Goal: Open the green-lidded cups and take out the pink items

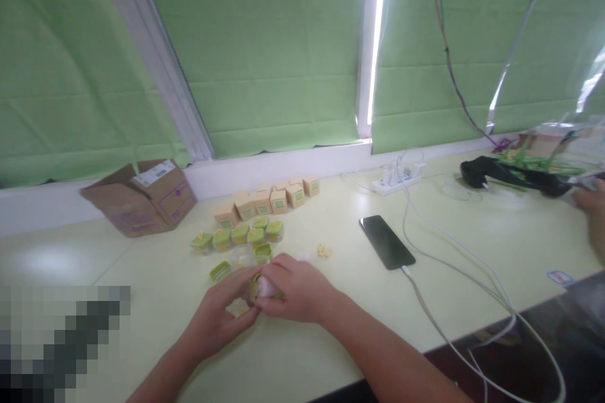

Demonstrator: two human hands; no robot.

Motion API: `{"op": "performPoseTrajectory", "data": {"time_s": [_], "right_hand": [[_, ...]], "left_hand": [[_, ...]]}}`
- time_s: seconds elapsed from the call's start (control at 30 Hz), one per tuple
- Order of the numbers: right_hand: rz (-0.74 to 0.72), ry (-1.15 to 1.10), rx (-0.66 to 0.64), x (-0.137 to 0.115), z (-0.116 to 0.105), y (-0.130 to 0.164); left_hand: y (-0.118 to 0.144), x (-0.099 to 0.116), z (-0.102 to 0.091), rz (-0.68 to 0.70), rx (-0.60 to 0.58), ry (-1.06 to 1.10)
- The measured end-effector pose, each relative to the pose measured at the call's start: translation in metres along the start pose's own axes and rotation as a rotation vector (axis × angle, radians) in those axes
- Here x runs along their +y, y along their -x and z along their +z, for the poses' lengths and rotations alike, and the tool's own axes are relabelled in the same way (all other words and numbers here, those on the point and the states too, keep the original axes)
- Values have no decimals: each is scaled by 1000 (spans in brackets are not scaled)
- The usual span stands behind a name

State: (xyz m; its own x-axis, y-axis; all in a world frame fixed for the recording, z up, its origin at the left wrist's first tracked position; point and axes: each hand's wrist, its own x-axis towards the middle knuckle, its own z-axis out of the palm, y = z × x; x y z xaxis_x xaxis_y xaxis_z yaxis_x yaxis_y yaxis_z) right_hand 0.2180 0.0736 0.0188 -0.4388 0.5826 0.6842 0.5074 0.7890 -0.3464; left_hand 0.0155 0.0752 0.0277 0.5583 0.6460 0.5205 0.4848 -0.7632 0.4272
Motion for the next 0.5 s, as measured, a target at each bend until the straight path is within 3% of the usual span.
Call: {"op": "performPoseTrajectory", "data": {"time_s": [0.2,0.5], "right_hand": [[28,-61,54,-1,-2,0],[240,-248,294,3,-25,-6]], "left_hand": [[-3,1,-3,-23,27,-32],[0,-5,-3,-150,111,62]]}}
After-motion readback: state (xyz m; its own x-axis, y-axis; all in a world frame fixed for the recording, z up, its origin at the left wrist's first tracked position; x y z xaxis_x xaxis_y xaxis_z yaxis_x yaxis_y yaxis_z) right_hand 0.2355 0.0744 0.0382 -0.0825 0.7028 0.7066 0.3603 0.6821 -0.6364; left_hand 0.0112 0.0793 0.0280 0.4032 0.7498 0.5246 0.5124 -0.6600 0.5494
